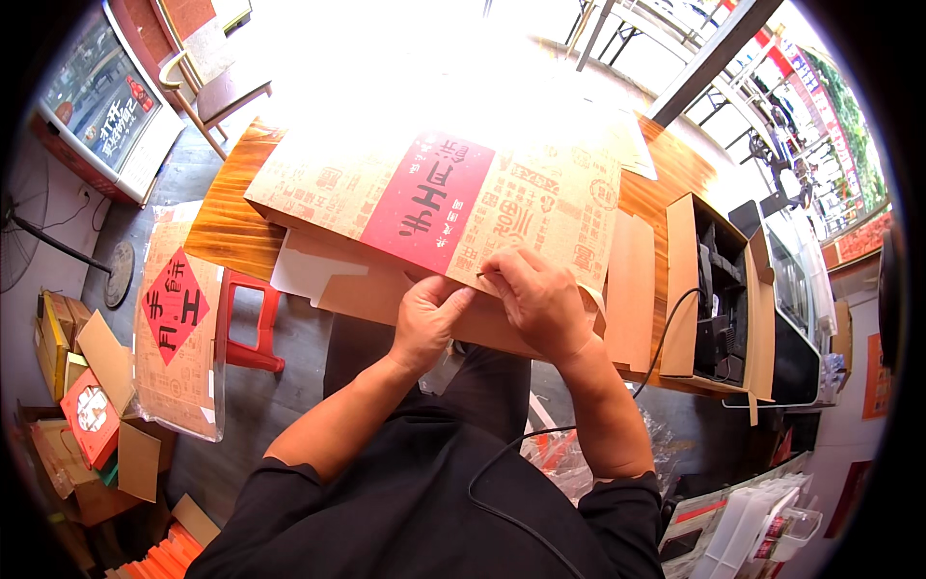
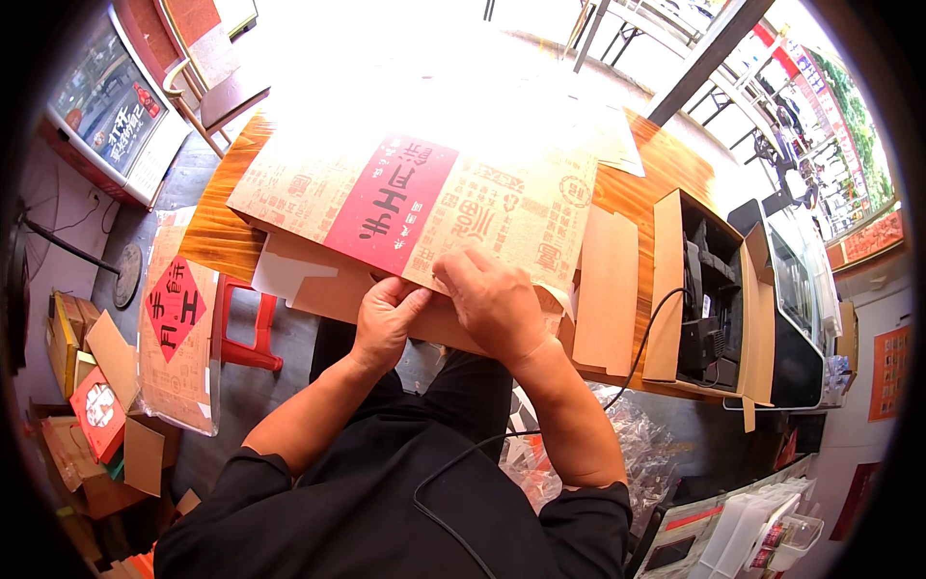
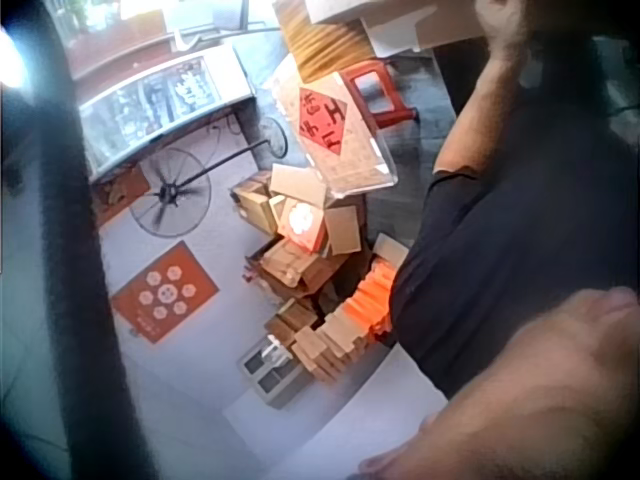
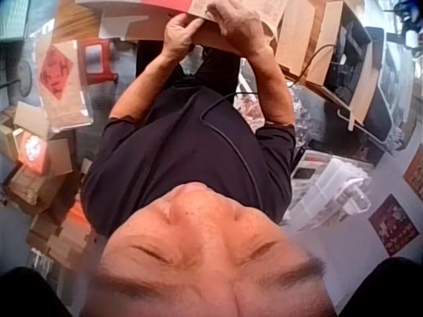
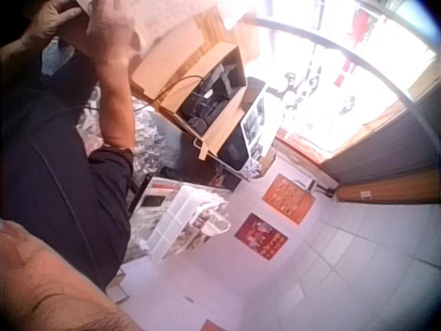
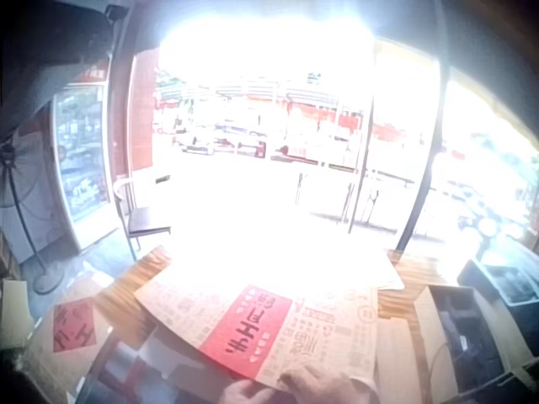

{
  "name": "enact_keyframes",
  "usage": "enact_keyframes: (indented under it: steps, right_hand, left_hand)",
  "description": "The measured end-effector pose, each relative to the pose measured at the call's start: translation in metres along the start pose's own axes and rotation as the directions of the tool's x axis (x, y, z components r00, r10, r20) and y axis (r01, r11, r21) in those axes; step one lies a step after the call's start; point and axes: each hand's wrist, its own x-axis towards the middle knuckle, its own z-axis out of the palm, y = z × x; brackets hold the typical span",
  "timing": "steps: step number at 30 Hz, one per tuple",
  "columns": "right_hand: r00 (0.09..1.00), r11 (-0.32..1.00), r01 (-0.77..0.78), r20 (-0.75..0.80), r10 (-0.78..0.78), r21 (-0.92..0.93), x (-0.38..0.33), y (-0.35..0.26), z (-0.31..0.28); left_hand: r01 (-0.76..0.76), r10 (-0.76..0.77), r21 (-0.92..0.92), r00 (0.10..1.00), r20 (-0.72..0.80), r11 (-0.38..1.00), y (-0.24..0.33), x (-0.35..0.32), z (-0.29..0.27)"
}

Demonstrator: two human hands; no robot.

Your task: The person assembles a cardboard box by hand, folding the flaps and sides to create the box structure.

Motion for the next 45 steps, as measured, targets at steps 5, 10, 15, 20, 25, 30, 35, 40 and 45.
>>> enact_keyframes:
  steps: [5, 10, 15, 20, 25, 30, 35, 40, 45]
  right_hand:
    - [1.0, 1.0, 0.0, 0.014, 0.0, 0.006, 0.002, -0.001, 0.0]
    - [0.998, 0.997, 0.017, 0.058, -0.013, -0.069, 0.001, 0.004, 0.006]
    - [0.992, 0.981, 0.122, 0.058, -0.114, -0.151, -0.001, -0.001, 0.009]
    - [0.992, 0.992, 0.105, 0.075, -0.1, -0.064, 0.001, 0.001, 0.007]
    - [0.994, 0.996, 0.081, 0.08, -0.078, -0.037, -0.003, -0.007, 0.001]
    - [0.991, 0.988, 0.07, 0.126, -0.052, -0.139, -0.005, -0.011, -0.008]
    - [0.988, 0.978, 0.091, 0.143, -0.065, -0.188, -0.007, -0.01, -0.003]
    - [0.994, 0.988, 0.089, 0.078, -0.08, -0.123, -0.006, -0.013, -0.006]
    - [0.995, 0.995, 0.049, 0.087, -0.041, -0.082, -0.005, -0.017, -0.007]
  left_hand:
    - [0.011, -0.011, -0.019, 0.999, -0.034, 1.0, -0.001, -0.001, 0.001]
    - [0.002, -0.004, -0.032, 0.998, -0.064, 0.999, -0.005, 0.0, 0.0]
    - [0.019, -0.02, -0.035, 0.998, -0.054, 0.999, -0.004, -0.001, -0.002]
    - [0.028, -0.029, -0.028, 0.998, -0.049, 0.999, -0.002, 0.0, -0.001]
    - [0.075, -0.075, 0.016, 0.997, 0.025, 0.997, -0.004, 0.003, -0.008]
    - [0.042, -0.043, 0.098, 0.999, 0.004, 0.994, -0.001, 0.004, -0.004]
    - [0.037, -0.039, 0.205, 0.999, 0.003, 0.978, -0.01, 0.004, -0.01]
    - [-0.055, 0.065, 0.242, 0.997, -0.032, 0.969, -0.006, 0.0, -0.001]
    - [-0.105, 0.103, -0.021, 0.992, -0.069, 0.994, -0.011, -0.006, -0.011]
